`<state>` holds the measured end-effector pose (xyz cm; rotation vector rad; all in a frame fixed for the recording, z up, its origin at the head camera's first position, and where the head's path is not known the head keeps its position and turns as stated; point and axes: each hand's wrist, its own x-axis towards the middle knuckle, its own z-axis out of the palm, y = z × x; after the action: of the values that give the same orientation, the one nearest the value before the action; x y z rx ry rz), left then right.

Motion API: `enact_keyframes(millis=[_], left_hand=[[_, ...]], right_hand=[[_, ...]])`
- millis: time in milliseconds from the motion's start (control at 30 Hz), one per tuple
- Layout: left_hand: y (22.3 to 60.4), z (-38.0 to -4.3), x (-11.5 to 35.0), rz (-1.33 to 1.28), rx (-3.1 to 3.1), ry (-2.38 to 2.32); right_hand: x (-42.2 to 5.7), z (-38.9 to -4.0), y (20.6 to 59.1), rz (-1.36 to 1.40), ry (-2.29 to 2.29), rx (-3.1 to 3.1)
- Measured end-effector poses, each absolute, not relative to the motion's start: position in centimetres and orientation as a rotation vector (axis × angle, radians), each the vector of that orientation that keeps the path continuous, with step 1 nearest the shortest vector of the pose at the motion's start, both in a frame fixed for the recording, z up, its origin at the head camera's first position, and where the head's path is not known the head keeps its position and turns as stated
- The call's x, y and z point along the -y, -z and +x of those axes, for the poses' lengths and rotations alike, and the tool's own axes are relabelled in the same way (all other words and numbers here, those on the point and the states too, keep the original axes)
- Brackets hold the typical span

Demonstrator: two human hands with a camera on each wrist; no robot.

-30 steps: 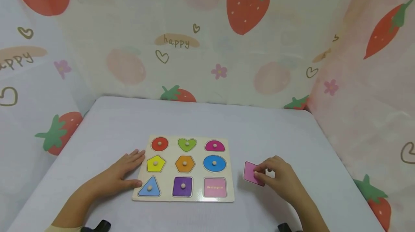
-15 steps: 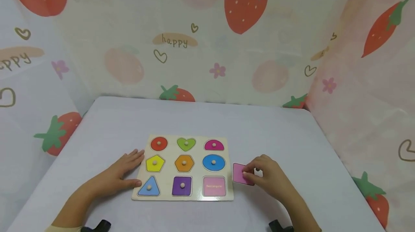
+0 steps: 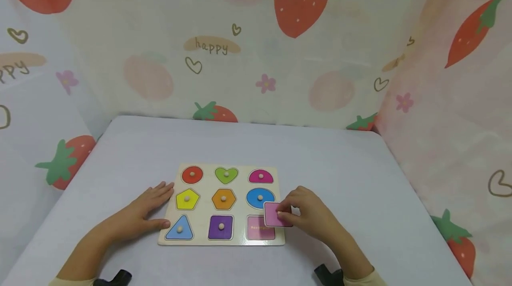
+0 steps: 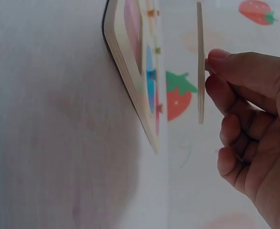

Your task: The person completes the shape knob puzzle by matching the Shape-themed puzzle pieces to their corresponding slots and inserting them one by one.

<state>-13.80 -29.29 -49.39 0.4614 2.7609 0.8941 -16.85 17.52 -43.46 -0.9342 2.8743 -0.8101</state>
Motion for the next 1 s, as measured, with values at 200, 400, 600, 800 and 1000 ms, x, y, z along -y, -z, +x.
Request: enact_keyframes(millis=[200,400,600,800,1000], left_hand=[[49.1,-14.0,29.3,0.417,-2.756,-0.870],[49.5,-14.0,29.2,0.456,-2.743,-0.890],[49.5,-13.6,29.6,0.481,-2.779,-0.878],[49.4,-13.6,29.6,0.487,-2.773,-0.881],[49.0,-13.5,29.4,0.436,-2.749,-0.873]], right_hand=[[-15.7,-17.3,44.0,-0.982,0.769,-2.816],[-15.0,-17.3,44.9,-0.958,0.736,-2.746],[-14.4,-17.5,45.6,-1.007,0.739,-2.749],[-13.9,-17.4,46.0,-0.929,0.801,-2.707],[-13.6,-17.2,46.3,-0.848,0.798,-2.672]])
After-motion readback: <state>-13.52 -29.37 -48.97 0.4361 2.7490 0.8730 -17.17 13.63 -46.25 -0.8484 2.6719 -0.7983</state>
